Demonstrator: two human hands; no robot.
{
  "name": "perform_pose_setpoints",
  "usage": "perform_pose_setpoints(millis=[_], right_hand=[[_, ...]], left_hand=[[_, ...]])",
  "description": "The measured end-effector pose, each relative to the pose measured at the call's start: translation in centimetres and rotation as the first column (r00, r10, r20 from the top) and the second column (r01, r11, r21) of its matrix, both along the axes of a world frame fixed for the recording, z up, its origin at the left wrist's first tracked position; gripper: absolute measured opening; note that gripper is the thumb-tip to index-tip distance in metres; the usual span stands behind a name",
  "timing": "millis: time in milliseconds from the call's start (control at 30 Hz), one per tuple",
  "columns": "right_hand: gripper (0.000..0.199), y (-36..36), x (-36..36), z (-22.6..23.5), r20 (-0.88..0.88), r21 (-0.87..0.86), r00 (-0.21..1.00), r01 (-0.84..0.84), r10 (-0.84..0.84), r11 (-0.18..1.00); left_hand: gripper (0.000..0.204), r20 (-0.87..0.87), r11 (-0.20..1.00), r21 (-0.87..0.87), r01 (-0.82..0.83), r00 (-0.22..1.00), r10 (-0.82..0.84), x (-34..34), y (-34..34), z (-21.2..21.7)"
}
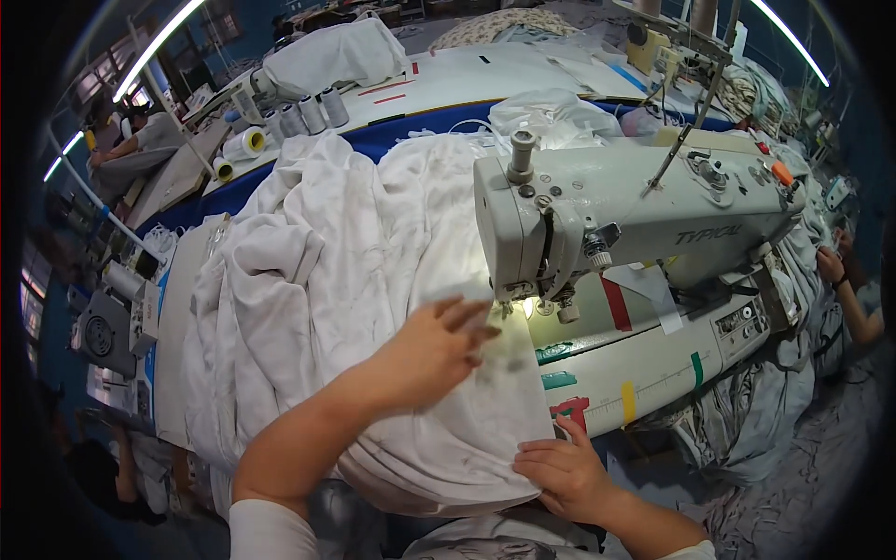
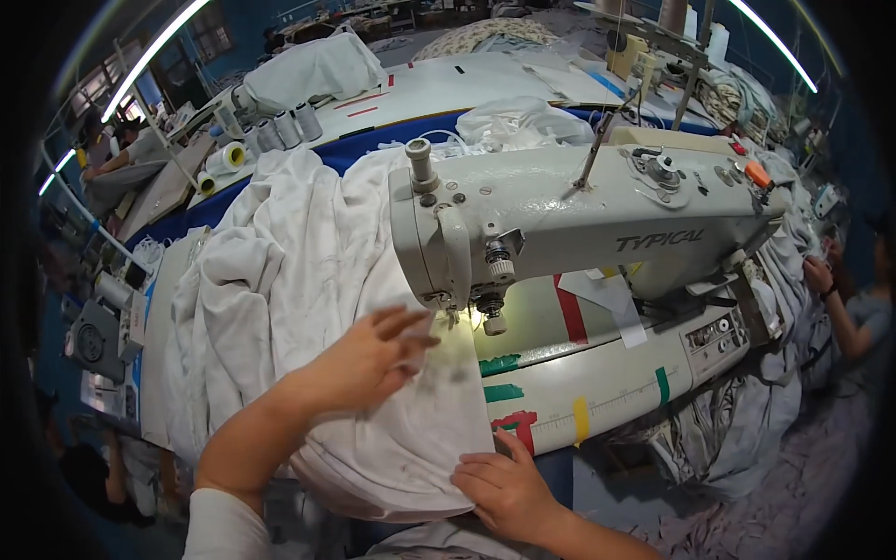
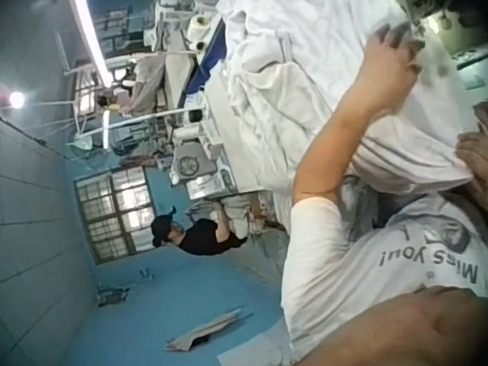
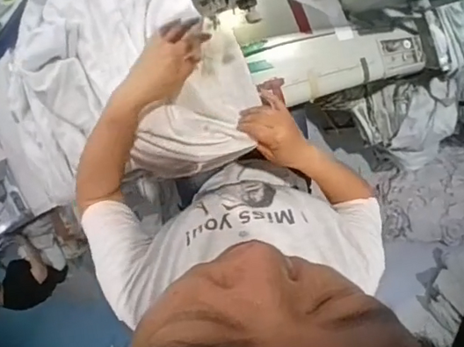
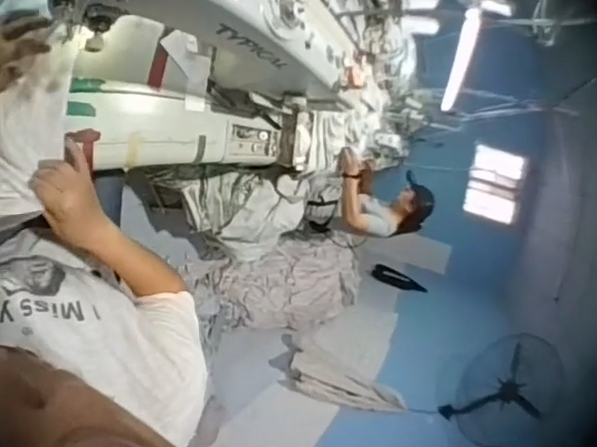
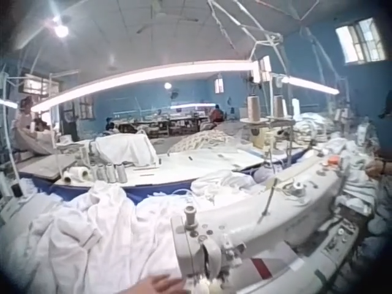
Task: Operating an industrial sewing machine to stitch together pieces of white pillow fabric.
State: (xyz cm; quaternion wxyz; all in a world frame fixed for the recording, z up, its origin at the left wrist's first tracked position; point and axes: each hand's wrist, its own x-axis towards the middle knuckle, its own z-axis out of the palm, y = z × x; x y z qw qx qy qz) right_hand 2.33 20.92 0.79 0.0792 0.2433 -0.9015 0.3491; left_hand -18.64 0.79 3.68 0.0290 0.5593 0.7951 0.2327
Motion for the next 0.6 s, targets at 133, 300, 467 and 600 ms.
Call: perform_pose_setpoints(millis=[133, 300, 467, 600], right_hand=[[0.024, 0.1, 0.6, -1.5, 0.1, -0.168, 0.99, 0.117, -0.101, 0.979], [0.022, -0.6, 0.6, -1.7, 0.123, -0.182, 0.985, 0.142, -0.12, 0.973], [0.028, -0.4, 0.7, -2.2, 0.126, -0.18, 0.988, 0.106, -0.084, 0.978], [0.025, -0.7, 0.5, -2.0, 0.102, -0.271, 0.988, 0.139, -0.115, 0.953]], left_hand=[[0.035, -0.149, 0.795, -0.257, -0.55, 0.835, 0.53, -0.4, 1.2, -1.7], [0.037, -0.408, 0.79, -0.214, -0.575, 0.787, 0.463, 1.6, 2.5, -0.5], [0.055, -0.155, 0.981, 0.024, -0.193, 0.969, 0.194, 1.0, 2.8, -3.5], [0.055, -0.131, 0.986, 0.012, -0.167, 0.977, 0.167, 0.2, 2.8, -4.0]])
